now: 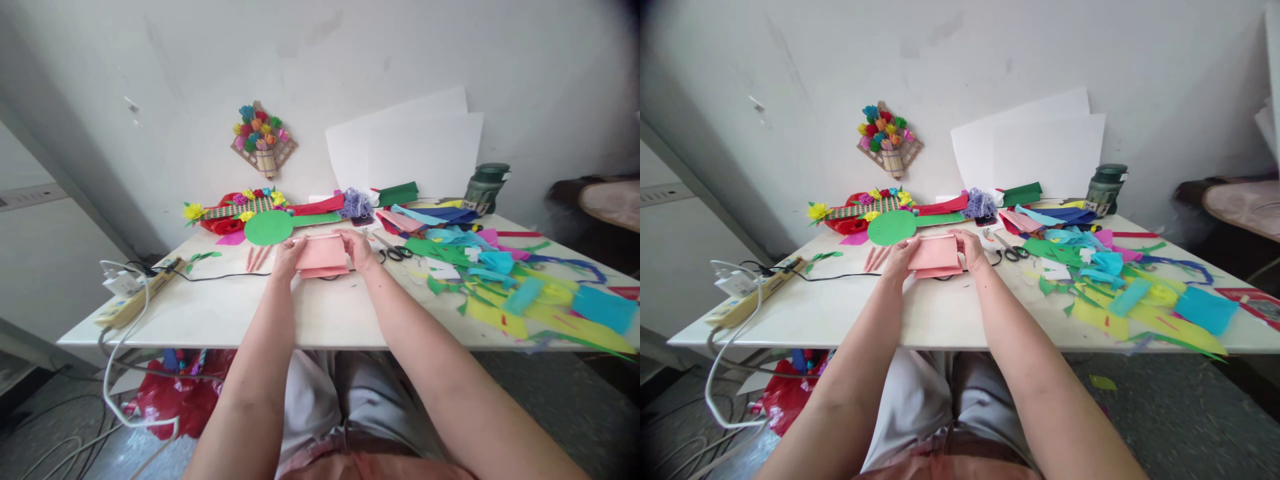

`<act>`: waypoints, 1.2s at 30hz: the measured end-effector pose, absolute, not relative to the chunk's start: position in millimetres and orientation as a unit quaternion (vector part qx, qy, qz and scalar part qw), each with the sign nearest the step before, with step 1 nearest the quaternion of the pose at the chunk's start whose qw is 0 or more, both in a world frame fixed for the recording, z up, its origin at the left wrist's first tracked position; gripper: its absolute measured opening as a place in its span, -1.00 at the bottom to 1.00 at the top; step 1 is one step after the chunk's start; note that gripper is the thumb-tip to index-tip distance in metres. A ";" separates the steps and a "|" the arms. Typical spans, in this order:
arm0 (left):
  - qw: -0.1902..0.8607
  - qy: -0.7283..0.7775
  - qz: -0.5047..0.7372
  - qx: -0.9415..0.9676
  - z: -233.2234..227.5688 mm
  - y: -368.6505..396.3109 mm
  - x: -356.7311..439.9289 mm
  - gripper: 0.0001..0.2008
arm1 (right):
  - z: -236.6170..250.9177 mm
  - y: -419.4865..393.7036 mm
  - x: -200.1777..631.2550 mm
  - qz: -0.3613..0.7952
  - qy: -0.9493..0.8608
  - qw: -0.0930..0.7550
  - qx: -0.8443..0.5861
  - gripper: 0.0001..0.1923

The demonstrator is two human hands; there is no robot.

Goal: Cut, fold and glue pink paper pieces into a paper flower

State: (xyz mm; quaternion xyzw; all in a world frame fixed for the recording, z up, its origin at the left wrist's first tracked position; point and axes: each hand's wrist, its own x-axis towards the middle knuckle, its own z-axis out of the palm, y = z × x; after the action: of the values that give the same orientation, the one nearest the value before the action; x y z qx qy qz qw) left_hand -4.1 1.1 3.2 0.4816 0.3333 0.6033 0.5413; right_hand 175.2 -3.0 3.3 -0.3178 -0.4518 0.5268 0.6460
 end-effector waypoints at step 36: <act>0.519 0.348 0.622 0.472 5.2 -0.3 -2.5 -0.62 | 1.6 1.5 173.4 0.452 -0.509 0.635 -0.367 -0.67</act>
State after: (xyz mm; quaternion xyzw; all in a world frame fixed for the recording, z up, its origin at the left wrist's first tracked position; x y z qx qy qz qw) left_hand -2.5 -0.3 5.2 0.4723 0.3478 0.6217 0.5191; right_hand 173.4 1.5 1.6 -0.3668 -0.5085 0.4518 0.6346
